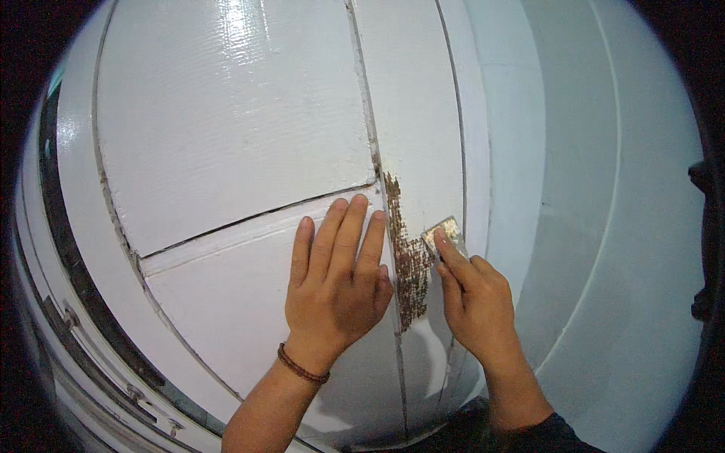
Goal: The person uses a metal scraper to remove old paint from a white surface. They repeatedly scrape a vertical seam, revealing brown material underneath the white paint.
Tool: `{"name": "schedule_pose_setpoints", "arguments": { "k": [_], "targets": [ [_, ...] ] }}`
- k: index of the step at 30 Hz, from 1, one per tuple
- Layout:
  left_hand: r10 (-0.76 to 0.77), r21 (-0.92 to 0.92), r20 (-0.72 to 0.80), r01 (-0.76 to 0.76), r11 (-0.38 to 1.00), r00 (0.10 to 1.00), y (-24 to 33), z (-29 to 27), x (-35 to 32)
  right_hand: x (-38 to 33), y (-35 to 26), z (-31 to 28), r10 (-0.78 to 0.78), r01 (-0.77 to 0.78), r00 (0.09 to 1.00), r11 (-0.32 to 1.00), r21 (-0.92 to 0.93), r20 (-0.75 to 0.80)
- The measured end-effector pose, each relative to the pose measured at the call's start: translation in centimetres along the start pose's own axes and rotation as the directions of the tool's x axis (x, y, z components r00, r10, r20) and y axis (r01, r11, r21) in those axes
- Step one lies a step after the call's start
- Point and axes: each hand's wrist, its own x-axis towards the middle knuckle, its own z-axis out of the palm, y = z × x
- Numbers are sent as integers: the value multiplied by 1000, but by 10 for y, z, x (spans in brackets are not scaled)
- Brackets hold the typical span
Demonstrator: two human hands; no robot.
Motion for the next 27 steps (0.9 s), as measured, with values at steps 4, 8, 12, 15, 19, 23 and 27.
{"name": "schedule_pose_setpoints", "arguments": {
  "k": [4,8,12,15,19,23,27],
  "targets": [
    [6,1,1,-6,1000,1000,0,1,-1,0,-2,1,41,-41,999,999,1,28],
    [-10,-13,21,11,1000,1000,0,-1,-1,7,-6,1,0,-1,1000,1000,-18,-26],
    [-10,14,36,9,1000,999,1,-2,0,9,-7,-2,11,-11,1000,1000,-25,-11],
    [-11,10,41,10,1000,999,0,-3,1,6,-6,-2,34,-33,999,999,-40,27],
    [-5,4,25,5,1000,1000,-1,-2,0,10,-2,0,-11,11,999,1000,-2,-33],
    [4,4,12,-4,1000,1000,-1,-1,0,7,-4,-2,36,-35,999,999,-28,31],
    [-14,0,32,14,1000,999,0,-2,0,11,-5,-2,3,-3,1000,1000,-18,6]
  ]
}}
